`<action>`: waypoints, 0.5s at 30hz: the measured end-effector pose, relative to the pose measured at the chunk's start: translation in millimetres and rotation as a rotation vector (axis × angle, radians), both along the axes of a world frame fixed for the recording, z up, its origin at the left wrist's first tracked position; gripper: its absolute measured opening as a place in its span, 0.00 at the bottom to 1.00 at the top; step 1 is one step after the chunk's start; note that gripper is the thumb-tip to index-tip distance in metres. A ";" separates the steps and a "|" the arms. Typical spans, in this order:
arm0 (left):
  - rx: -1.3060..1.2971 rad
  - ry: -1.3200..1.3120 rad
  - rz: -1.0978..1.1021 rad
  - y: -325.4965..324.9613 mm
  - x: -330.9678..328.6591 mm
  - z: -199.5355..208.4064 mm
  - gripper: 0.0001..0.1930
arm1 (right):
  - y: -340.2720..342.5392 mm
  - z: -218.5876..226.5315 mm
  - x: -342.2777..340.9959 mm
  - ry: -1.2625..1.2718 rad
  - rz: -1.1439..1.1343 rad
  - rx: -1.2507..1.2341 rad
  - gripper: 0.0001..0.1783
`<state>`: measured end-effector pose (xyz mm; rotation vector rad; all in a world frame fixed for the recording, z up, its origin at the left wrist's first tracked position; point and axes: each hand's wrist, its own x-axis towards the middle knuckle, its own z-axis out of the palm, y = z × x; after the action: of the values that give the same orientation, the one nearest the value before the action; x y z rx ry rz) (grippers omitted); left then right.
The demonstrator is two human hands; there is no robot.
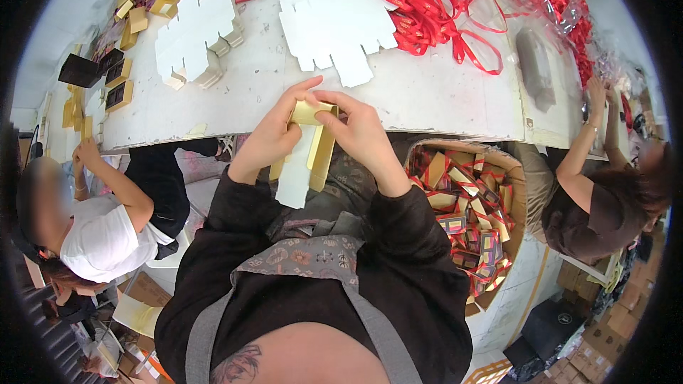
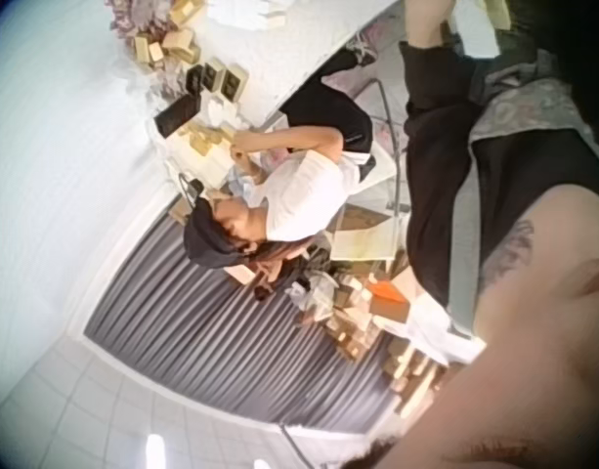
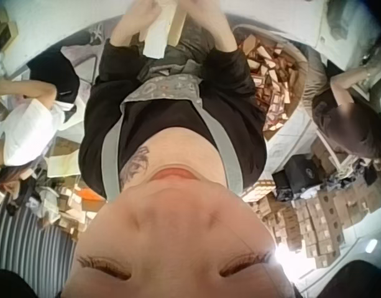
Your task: The person assembles small rectangular boxes by folding flat cardboard pieces and inserting them into a gold-colored outer shell. They then attach a red ribbon to the finished box and place it into a basket. The process is repeated for multiple units.
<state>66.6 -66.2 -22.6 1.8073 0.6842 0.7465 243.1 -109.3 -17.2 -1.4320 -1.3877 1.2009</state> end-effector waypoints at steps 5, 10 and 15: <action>0.238 0.179 0.114 6.3 -6.0 16.4 0.27 | 7.7 1.5 -10.0 -0.370 -0.102 0.363 0.11; 0.616 0.443 0.337 23.5 -0.5 18.8 0.08 | 26.9 4.1 -11.0 -0.767 -0.029 0.615 0.08; 0.802 0.744 0.365 33.2 4.0 17.8 0.02 | 45.4 -2.4 -17.4 -0.951 0.025 0.747 0.09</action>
<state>70.6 -33.0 -4.8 2.7909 1.3582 0.6052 225.7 -64.0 -19.5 -1.4286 -2.1530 -0.1351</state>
